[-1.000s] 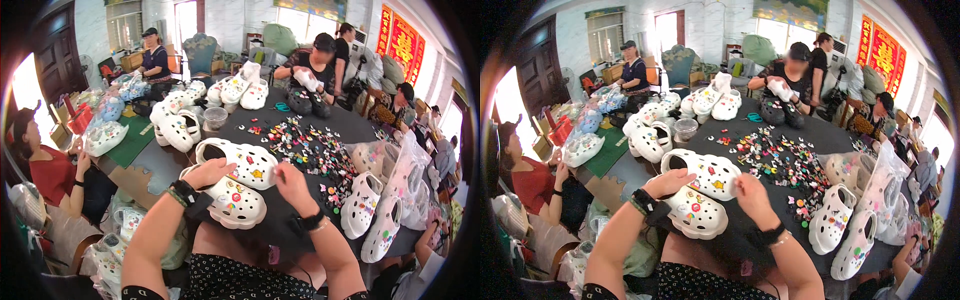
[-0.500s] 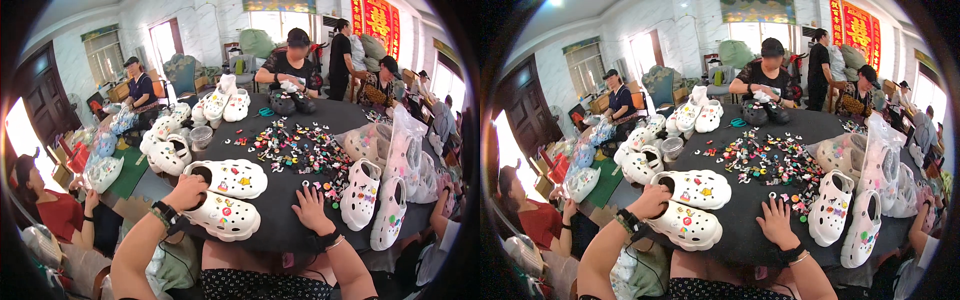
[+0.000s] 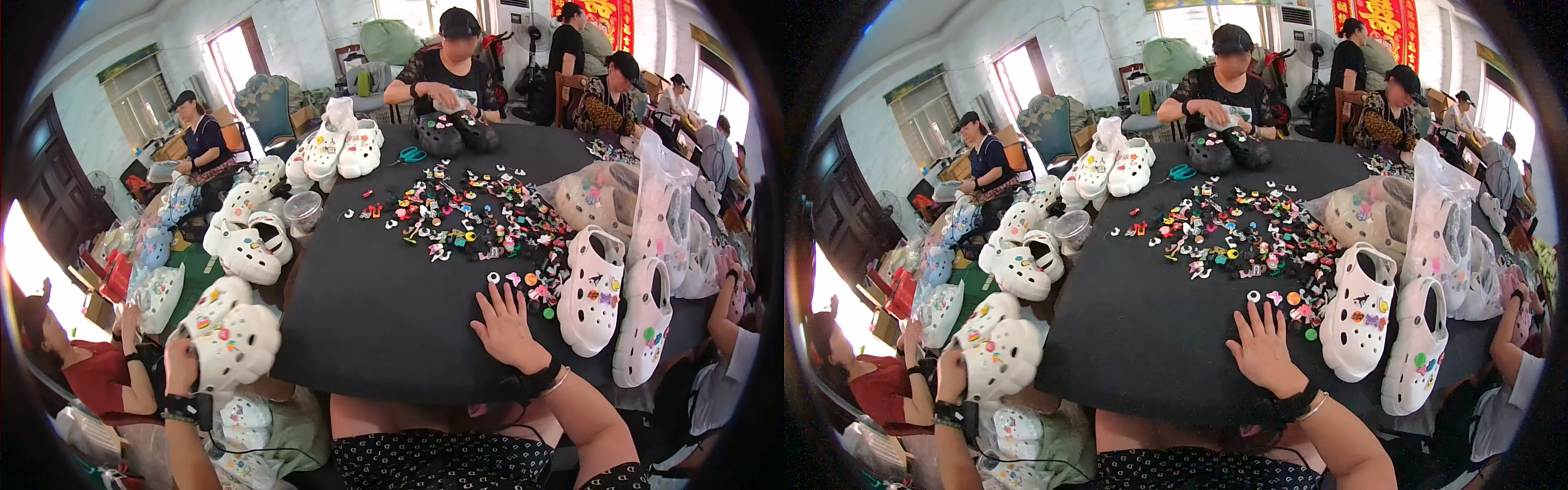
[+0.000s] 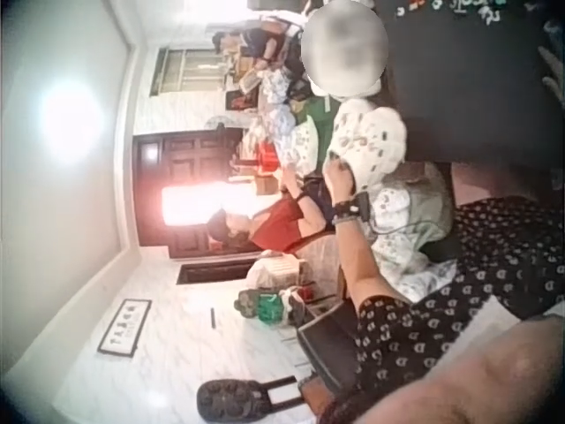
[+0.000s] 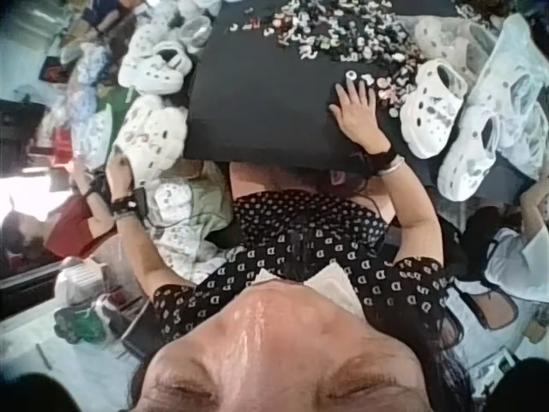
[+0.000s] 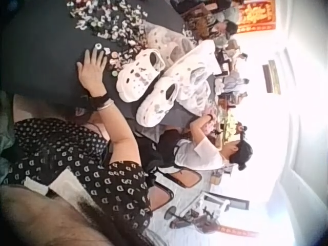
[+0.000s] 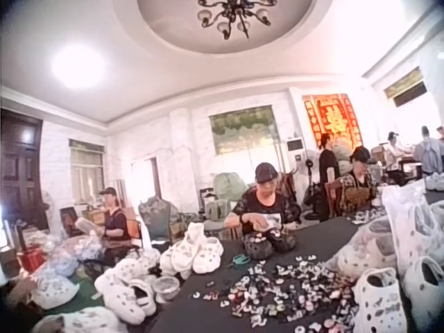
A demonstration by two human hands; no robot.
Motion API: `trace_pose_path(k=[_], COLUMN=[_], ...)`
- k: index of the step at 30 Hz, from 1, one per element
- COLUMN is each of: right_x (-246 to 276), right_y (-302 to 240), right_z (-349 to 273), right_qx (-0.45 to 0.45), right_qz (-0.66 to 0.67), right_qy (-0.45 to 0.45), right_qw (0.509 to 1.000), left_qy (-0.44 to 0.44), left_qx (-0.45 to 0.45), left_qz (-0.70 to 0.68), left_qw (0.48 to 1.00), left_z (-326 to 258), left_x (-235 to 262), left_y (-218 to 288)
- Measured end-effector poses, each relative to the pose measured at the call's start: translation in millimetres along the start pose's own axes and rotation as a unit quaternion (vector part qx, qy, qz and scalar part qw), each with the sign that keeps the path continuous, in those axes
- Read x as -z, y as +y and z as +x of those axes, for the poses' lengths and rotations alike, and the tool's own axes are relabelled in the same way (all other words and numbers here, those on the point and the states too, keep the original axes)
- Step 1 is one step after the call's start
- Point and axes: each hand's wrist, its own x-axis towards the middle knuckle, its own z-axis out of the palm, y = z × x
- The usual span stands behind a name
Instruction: Attaching decorative charms and pins into the ventilation holes of rubber clog shoes at a workshop table.
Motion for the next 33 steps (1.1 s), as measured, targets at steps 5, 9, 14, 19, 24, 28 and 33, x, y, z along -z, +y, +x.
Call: trace_pose_path(k=[5, 9, 14, 19, 24, 28, 33], right_x=[0, 1, 2, -3, -10, -5, 28], right_y=[-1, -2, -3, 0, 2, 4, 32], right_z=[0, 0, 1, 0, 0, 5, 14], right_qx=[0.002, 0.005, -0.003, 0.004, -0.001, -0.012, 0.057], right_qz=[-0.003, -0.013, -0.007, 0.0, 0.009, 0.051, 0.18], right_qy=[-0.001, -0.004, -0.013, 0.03, 0.042, -0.01, 0.006], right_qw=[1.0, 1.0, 1.0, 1.0, 0.999, 0.999, 0.982], left_qy=[0.016, 0.075, 0.006, 0.074, 0.055, -0.043, -0.036], left_qx=[0.14, 0.14, 0.32, 0.199, 0.066, 0.026, -0.092], left_qz=[0.156, 0.166, -0.372, -0.175, 0.01, -0.042, -0.066], left_qw=[0.978, 0.973, 0.872, 0.961, 0.996, 0.998, 0.993], left_z=[1, 35, 73, 58, 30, -7, -32], left_x=[-8, -51, -122, -140, -104, -93, -103], left_y=[-78, -144, -176, -108, 22, 150, 265])
